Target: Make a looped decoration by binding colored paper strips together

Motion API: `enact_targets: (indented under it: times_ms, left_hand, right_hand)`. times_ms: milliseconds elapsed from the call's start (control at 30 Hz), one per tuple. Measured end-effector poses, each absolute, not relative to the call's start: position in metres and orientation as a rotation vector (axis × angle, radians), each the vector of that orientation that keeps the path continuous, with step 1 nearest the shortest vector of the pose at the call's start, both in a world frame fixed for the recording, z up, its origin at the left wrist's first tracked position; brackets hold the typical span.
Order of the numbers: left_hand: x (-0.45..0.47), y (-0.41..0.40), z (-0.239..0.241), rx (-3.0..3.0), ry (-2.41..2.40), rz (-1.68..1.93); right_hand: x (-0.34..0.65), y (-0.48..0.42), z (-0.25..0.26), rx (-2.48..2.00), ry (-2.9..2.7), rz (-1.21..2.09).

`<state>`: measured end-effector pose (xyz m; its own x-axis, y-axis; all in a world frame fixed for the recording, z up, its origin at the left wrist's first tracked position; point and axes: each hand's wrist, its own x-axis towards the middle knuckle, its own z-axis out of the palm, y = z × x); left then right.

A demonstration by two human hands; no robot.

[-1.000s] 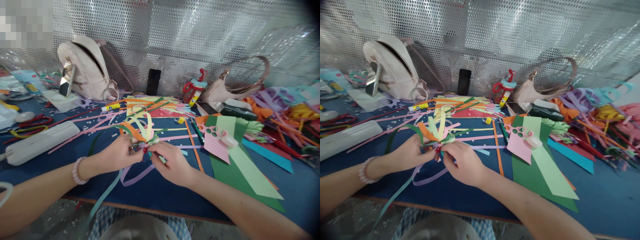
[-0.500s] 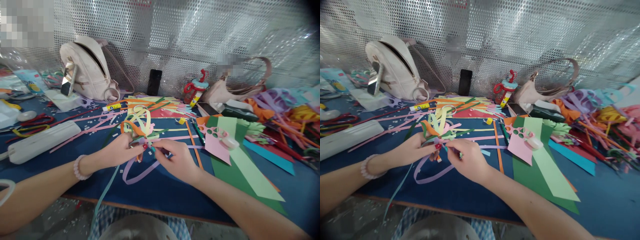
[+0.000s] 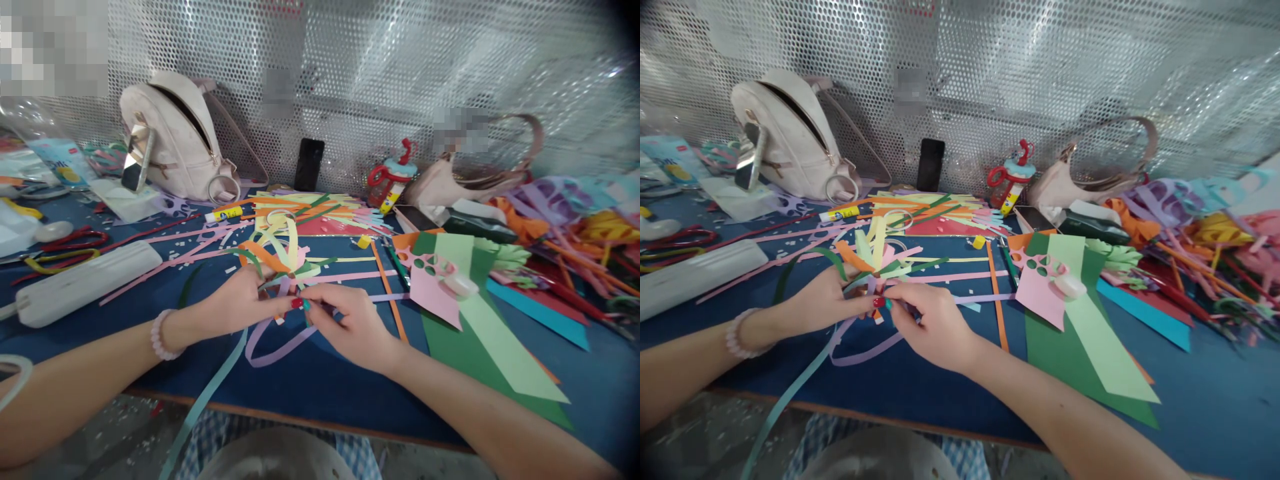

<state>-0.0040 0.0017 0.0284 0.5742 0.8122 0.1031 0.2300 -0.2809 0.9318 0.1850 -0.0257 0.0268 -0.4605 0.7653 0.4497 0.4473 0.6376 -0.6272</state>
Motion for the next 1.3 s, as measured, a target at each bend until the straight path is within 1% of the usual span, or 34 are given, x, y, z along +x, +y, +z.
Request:
enact_targets:
  times_ms: [300, 567, 767, 933, 1167, 1300]
  left_hand:
    - [-0.0052, 0.0034, 0.0281, 1.787, 0.806, 0.678]
    - [-0.0089, 0.004, 0.0256, 2.055, 0.88, 0.662]
    - [-0.0093, 0.0004, 0.0249, 1.96, 0.945, 0.589]
    - [-0.007, 0.0033, 0.0305, 1.853, 0.821, 0.644]
    - [-0.0068, 0.0099, 0.0319, 1.814, 1.018, 0.616]
    - [-0.0049, 0.0091, 0.03, 1.677, 0.975, 0.602]
  right_hand:
    - [0.1861, -0.0255, 0.0267, -0.919, -2.134, 0.543]
    - [0.1851, -0.0255, 0.0264, -0.93, -2.116, 0.568]
    - [0.1845, -0.0248, 0.026, -0.902, -2.142, 0.507]
    - [0.1867, -0.0238, 0.0261, -0.888, -2.119, 0.409]
    - [0.1902, -0.0193, 0.0222, -1.015, -1.991, 0.346]
    - [0.1919, -0.0178, 0.0203, -1.011, -1.962, 0.324]
